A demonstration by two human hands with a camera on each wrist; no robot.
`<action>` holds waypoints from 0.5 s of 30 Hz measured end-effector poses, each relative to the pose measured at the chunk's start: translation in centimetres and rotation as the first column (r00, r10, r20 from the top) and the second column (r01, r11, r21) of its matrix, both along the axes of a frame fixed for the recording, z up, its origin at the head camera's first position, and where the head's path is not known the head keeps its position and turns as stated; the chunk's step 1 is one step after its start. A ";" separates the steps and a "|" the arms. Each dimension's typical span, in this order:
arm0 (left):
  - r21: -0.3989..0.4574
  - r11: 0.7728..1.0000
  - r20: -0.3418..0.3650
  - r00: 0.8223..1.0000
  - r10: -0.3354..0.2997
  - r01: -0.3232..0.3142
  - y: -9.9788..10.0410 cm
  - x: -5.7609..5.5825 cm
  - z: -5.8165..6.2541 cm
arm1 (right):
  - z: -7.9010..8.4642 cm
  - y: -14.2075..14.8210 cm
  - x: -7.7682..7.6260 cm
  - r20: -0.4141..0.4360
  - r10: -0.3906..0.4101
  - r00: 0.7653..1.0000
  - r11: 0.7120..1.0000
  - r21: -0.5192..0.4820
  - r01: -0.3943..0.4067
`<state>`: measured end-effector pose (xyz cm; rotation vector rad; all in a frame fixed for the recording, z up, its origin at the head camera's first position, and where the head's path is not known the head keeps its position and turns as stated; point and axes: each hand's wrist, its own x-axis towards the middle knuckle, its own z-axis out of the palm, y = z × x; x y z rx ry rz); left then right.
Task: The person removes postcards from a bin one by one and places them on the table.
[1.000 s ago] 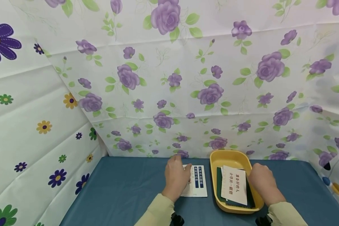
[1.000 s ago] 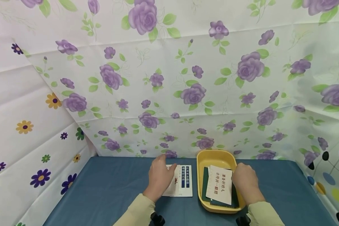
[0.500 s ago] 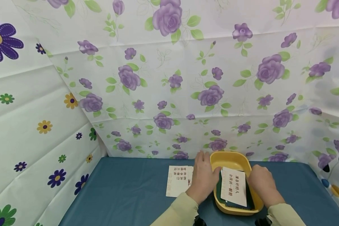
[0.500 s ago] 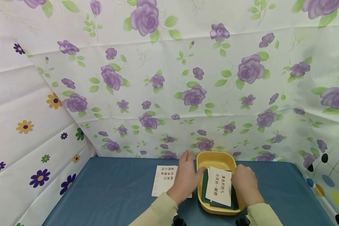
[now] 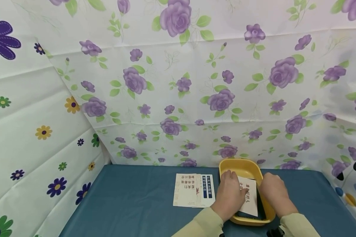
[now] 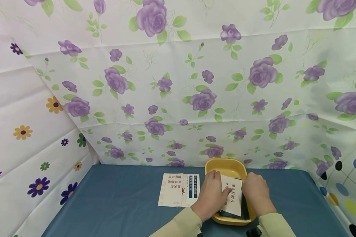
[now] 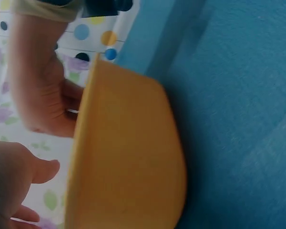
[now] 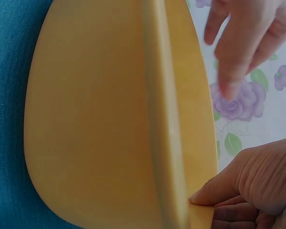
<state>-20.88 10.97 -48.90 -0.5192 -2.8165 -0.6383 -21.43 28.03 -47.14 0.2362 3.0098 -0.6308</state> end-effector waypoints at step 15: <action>-0.333 0.942 0.033 0.997 0.065 -0.051 2.2 -0.3 -2.5 | -0.1 -0.1 0.0 0.008 -0.009 1.000 1.000 0.015 0.009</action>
